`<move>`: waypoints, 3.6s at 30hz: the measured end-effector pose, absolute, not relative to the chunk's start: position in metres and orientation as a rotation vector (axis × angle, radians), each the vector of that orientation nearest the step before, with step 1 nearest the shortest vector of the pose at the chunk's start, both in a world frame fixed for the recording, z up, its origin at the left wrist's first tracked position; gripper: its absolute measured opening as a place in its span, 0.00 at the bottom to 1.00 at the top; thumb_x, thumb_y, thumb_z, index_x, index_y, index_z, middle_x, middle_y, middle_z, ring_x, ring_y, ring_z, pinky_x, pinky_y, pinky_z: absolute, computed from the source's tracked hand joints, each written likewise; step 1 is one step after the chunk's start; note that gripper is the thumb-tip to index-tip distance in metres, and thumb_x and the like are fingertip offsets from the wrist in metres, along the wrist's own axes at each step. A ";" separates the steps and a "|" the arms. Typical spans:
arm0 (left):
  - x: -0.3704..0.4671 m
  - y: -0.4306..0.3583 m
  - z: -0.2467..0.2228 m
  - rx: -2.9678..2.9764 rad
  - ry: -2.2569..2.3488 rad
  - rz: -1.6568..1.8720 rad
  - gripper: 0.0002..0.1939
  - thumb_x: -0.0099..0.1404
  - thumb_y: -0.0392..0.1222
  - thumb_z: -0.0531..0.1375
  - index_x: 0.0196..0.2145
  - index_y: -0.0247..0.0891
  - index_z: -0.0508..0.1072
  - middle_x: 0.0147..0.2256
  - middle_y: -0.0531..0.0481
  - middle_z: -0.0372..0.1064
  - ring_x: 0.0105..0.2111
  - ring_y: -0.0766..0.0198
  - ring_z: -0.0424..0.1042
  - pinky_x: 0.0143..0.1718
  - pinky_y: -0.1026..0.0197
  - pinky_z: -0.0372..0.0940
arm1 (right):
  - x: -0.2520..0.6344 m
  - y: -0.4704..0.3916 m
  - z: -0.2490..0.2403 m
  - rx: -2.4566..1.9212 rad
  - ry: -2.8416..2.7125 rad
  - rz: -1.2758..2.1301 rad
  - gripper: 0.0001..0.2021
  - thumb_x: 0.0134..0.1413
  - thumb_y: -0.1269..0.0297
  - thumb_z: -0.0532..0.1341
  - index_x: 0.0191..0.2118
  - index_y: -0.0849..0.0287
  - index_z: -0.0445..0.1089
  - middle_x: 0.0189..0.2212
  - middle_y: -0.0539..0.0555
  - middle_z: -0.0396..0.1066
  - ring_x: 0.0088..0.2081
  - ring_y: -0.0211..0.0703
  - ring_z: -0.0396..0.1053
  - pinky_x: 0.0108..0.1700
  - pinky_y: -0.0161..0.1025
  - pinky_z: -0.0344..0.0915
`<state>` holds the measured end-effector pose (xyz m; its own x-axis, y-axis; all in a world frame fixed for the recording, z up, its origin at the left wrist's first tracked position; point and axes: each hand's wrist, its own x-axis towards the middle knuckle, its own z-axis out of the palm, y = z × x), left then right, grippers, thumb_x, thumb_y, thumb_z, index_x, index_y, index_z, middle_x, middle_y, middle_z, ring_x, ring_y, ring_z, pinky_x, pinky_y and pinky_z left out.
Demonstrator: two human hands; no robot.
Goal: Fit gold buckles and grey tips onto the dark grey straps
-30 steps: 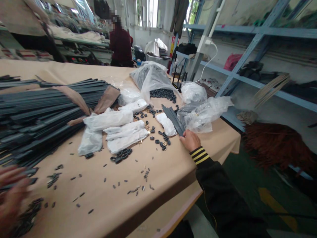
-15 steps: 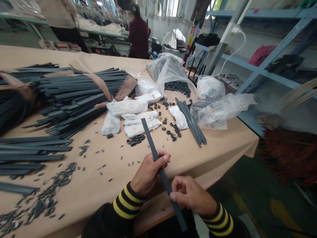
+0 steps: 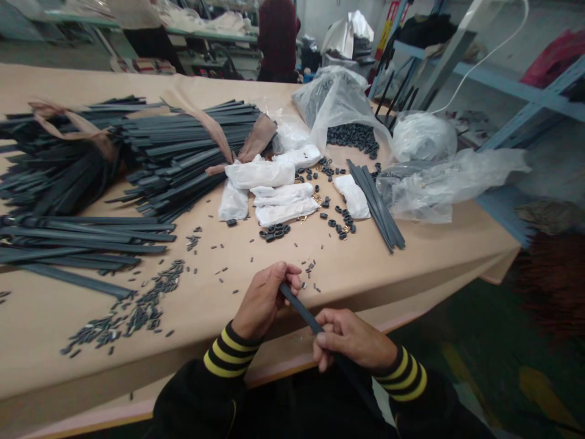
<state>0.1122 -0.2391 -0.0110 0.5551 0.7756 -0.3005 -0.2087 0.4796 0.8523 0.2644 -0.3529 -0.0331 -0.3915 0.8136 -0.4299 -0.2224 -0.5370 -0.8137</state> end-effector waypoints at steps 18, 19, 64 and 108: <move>0.092 -0.238 -0.009 1.003 1.055 0.639 0.14 0.55 0.49 0.58 0.23 0.34 0.66 0.16 0.58 0.59 0.12 0.75 0.57 0.11 0.72 0.55 | 0.251 -0.321 -0.018 -1.043 -0.761 1.972 0.17 0.50 0.55 0.58 0.39 0.66 0.65 0.27 0.55 0.72 0.19 0.32 0.67 0.22 0.31 0.66; 0.091 -0.238 -0.009 1.006 1.060 0.632 0.15 0.55 0.49 0.58 0.22 0.34 0.64 0.15 0.58 0.59 0.12 0.75 0.56 0.11 0.72 0.54 | 0.251 -0.321 -0.018 -1.041 -0.756 1.980 0.17 0.50 0.55 0.58 0.39 0.66 0.65 0.27 0.56 0.72 0.20 0.32 0.67 0.23 0.31 0.66; 0.082 -0.276 -0.014 0.850 0.837 0.334 0.12 0.57 0.45 0.58 0.25 0.32 0.66 0.21 0.51 0.68 0.16 0.75 0.63 0.18 0.72 0.58 | 0.320 -0.320 0.000 -1.115 -0.331 0.962 0.12 0.44 0.70 0.62 0.36 0.60 0.61 0.38 0.54 0.73 0.40 0.41 0.71 0.42 0.37 0.68; 0.098 -0.254 -0.011 1.753 1.048 0.524 0.15 0.63 0.45 0.48 0.22 0.38 0.65 0.19 0.52 0.64 0.21 0.66 0.63 0.24 0.65 0.58 | 0.241 -0.306 -0.015 -1.085 -1.023 1.687 0.12 0.51 0.59 0.57 0.32 0.65 0.64 0.25 0.53 0.70 0.20 0.31 0.66 0.24 0.29 0.62</move>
<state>0.0983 -0.2535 -0.0112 0.5327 0.8385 -0.1146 0.4116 -0.1384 0.9008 0.2414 -0.3058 -0.0152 -0.2508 0.9391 -0.2351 -0.2257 -0.2928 -0.9291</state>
